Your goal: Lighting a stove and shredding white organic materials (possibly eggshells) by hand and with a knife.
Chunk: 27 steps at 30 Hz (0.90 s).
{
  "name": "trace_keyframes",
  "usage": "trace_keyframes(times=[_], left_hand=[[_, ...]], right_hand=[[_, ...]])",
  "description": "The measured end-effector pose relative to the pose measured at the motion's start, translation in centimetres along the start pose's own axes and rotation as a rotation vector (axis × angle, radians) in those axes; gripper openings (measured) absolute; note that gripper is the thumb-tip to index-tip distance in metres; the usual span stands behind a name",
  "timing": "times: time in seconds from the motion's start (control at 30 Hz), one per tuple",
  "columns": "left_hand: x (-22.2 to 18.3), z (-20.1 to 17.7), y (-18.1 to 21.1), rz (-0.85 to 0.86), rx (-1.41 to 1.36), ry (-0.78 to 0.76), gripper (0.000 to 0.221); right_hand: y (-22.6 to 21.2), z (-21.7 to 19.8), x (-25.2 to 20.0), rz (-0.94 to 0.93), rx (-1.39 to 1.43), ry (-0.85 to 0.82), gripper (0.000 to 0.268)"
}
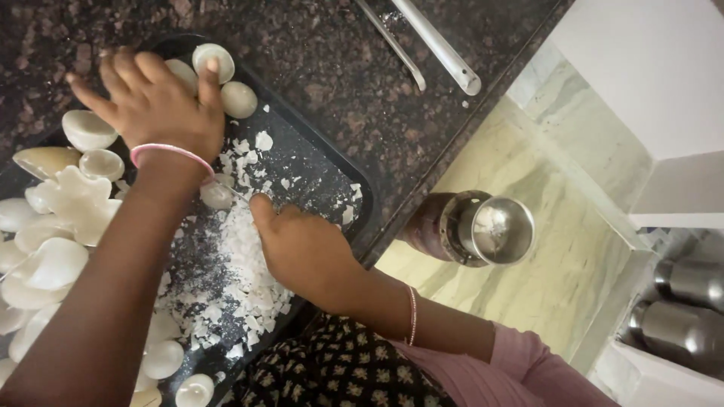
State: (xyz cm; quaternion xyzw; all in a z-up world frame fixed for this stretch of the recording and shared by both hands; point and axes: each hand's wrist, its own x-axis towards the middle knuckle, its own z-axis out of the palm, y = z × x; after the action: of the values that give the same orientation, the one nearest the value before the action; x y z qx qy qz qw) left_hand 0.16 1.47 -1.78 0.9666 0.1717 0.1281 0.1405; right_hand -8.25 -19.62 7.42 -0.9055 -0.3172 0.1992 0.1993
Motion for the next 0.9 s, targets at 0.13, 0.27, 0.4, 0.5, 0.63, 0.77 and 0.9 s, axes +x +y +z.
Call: trace_keyframes(times=[0.13, 0.27, 0.4, 0.5, 0.63, 0.77, 0.9], left_hand=[[0.0, 0.7, -1.2, -0.008, 0.082, 0.058, 0.084], [-0.2, 0.3, -0.7, 0.007, 0.082, 0.101, 0.080], [0.2, 0.1, -0.5, 0.019, 0.055, 0.134, 0.080], [0.2, 0.4, -0.5, 0.035, 0.076, 0.156, 0.081], [0.2, 0.2, -0.5, 0.035, 0.157, 0.133, 0.078], [0.5, -1.0, 0.4, -0.012, 0.094, 0.095, 0.081], [0.2, -0.4, -0.2, -0.005, 0.081, 0.121, 0.079]], right_hand=[[0.0, -0.2, 0.3, 0.010, -0.016, -0.006, 0.018], [0.1, -0.2, 0.3, 0.010, -0.008, -0.009, 0.020], [0.3, -0.1, 0.4, -0.034, 0.010, 0.032, 0.020], [0.4, 0.0, 0.5, -0.041, -0.017, 0.040, 0.020], [0.1, -0.8, 0.9, -0.025, -0.019, -0.021, 0.021], [0.1, -0.3, 0.9, -0.052, -0.105, 0.028, 0.022], [-0.1, -0.1, 1.0, -0.052, -0.163, -0.010, 0.022]])
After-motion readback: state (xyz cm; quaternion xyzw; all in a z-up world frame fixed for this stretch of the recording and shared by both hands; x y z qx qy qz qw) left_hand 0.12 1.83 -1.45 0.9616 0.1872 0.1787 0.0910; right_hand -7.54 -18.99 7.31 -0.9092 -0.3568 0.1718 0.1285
